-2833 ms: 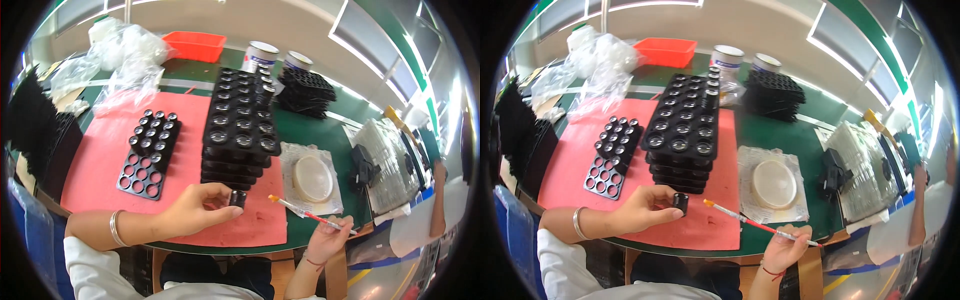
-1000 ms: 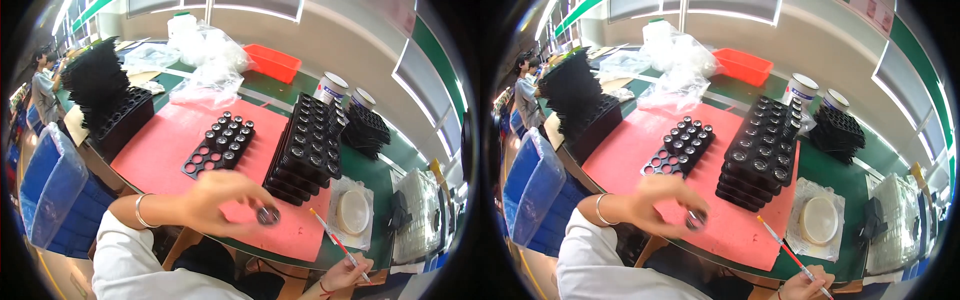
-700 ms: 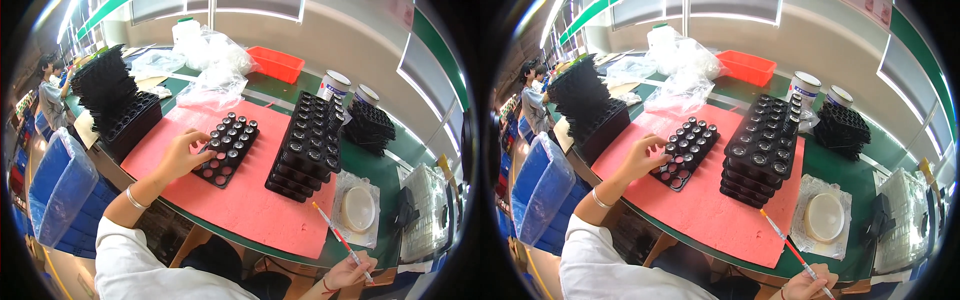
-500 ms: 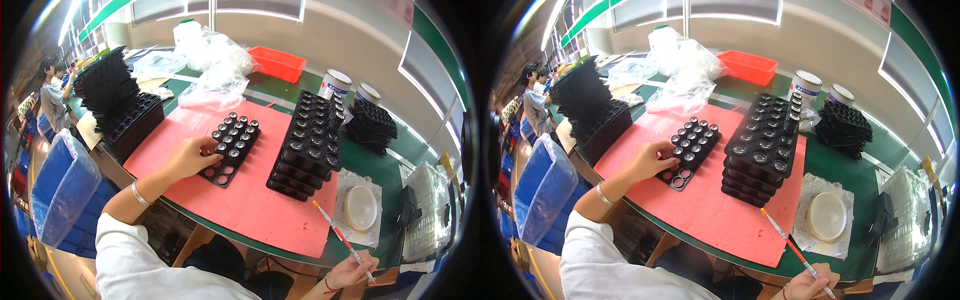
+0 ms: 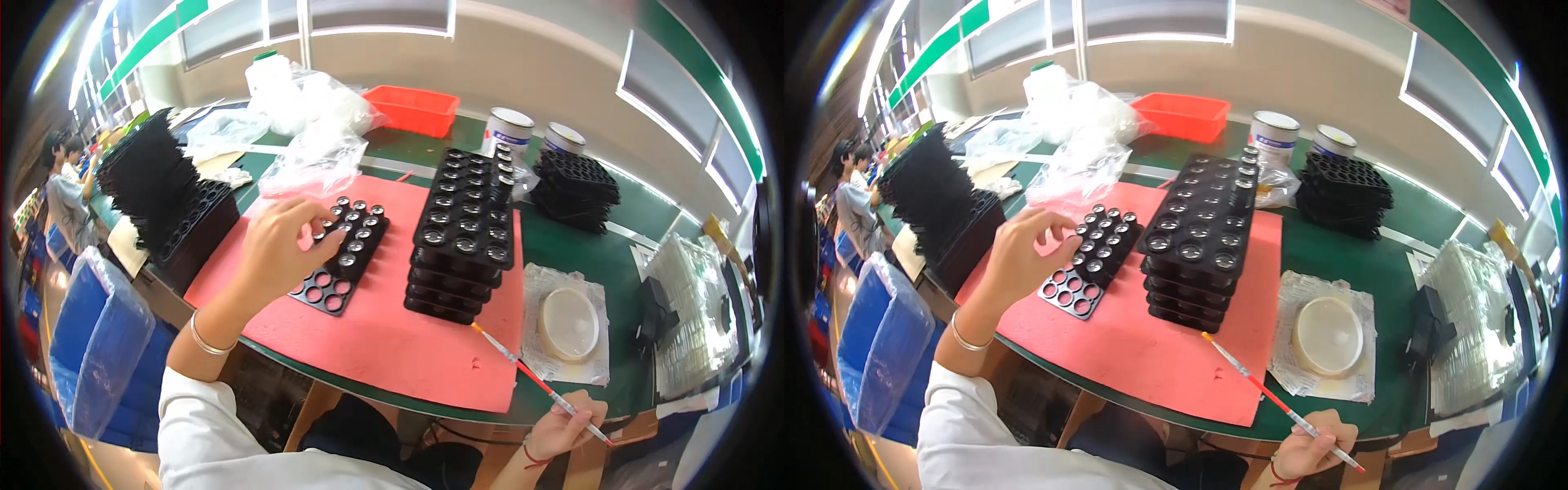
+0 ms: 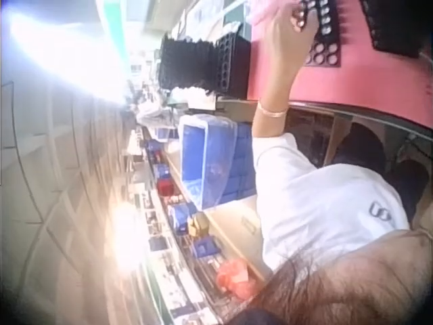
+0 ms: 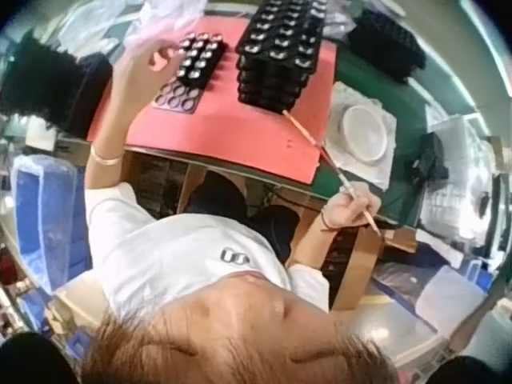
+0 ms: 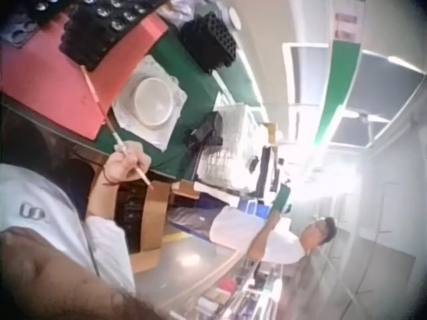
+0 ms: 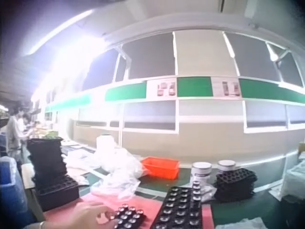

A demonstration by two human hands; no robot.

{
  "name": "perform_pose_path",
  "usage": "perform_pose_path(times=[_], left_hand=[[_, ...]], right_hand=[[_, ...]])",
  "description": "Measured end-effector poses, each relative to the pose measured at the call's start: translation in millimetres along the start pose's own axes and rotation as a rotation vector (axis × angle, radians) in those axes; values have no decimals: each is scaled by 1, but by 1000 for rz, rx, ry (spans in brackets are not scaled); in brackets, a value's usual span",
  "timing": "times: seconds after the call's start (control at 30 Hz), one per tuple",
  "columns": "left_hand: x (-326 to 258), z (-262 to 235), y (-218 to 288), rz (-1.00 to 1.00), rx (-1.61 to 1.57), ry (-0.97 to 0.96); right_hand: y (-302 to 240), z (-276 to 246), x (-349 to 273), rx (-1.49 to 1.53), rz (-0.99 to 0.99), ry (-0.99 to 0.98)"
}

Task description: Apply glue to individual light components using a brush and organize them into assembly trays.

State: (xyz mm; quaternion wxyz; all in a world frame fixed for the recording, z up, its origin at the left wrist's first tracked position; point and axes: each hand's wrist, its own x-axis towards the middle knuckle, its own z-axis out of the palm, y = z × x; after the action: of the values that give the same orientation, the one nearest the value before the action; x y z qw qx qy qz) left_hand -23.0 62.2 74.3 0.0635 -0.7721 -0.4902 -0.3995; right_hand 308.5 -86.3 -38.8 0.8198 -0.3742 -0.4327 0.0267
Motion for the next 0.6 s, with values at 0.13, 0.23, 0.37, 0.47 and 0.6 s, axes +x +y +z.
perform_pose_path(times=[0.13,0.23,0.37,0.47,0.6], left_hand=[[51,11,59,259,-116,-21],[82,35,88,348,-83,-19],[105,67,98,281,-1,-142],[110,77,96,209,5,-229],[105,77,90,237,-119,-158]], right_hand=[[-4,0,1,-3,6,11],[-4,-1,-1,27,12,7],[-4,-1,-2,38,26,-13],[-4,-2,-2,22,25,-27],[-5,3,-2,19,9,-35]])
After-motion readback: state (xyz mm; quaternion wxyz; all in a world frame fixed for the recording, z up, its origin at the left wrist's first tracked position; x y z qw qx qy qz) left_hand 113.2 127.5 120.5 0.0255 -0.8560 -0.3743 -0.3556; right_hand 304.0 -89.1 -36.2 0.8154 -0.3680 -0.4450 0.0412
